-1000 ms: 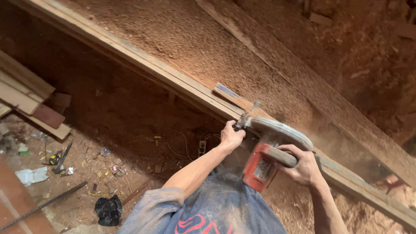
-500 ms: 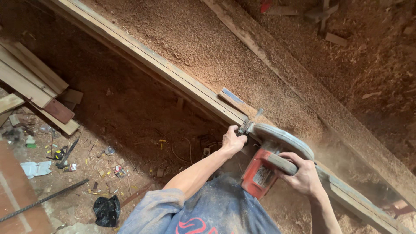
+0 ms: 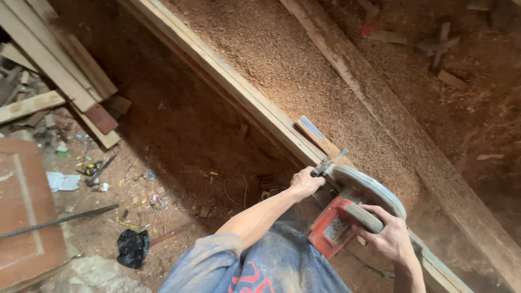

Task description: The person uses a circular saw to cut a long piece of lumber into smaller sections, making multiple passes to sever the wood.

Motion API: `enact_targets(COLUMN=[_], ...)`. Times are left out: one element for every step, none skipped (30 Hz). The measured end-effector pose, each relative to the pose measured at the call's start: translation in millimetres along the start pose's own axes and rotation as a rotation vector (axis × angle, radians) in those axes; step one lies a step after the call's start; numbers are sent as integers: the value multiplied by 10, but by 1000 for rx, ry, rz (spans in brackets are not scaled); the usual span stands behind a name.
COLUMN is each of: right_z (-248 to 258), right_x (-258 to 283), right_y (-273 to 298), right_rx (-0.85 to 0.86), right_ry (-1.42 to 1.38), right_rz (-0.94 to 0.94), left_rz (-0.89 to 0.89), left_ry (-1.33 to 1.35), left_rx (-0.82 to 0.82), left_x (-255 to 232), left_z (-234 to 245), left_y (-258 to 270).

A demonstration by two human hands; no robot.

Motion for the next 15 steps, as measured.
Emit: enact_targets(right_z=[-14, -25, -14, 1, 7, 3, -7, -11, -1, 1, 11, 4, 1, 1, -4], right_x=[6, 17, 28, 45, 63, 75, 81, 88, 98, 104, 92, 87, 80, 67, 62], right_y=[12, 3, 19, 17, 42, 39, 54, 50, 47, 41, 33, 24, 15, 24, 19], right_rx=[-18, -14, -8, -2, -5, 14, 30, 23, -2, -27, -37, -30, -21, -28, -19], right_ry=[-3, -10, -18, -26, -33, -15, -1, -12, -5, 5, 2, -18, -35, -34, -40], right_rz=[45, 46, 21, -4, -22, -103, -193, -219, -123, -27, -57, -8, 45, 19, 16], left_rz=[4, 24, 44, 50, 43, 36, 42, 44, 43, 47, 48, 50, 55, 65, 74], left_ry=[-6, 2, 8, 0, -20, -40, -53, -41, -27, -40, -5, 31, 27, 34, 41], left_rx=[-3, 18, 48, 55, 74, 94, 119, 140, 166, 196, 204, 211, 238, 253, 261], left_x=[-16, -41, -56, -73, -85, -99, -105, -109, -121, -124, -131, -139, -150, -157, -165], left_z=[14, 26, 31, 62, 74, 86, 92, 114, 121, 136, 145, 155, 166, 182, 188], left_y=[17, 21, 32, 14, 1, -22, -37, -59, -77, -84, -82, -80, -88, -94, -96])
Point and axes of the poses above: each hand's wrist, its own y-axis away from the middle knuckle, its own z-axis out of the back of the hand, x = y × z, the point moved 1 cm from there along -y, towards the middle knuckle, and after that the axes turned 4 degrees about -z, right-handed, at the moved point
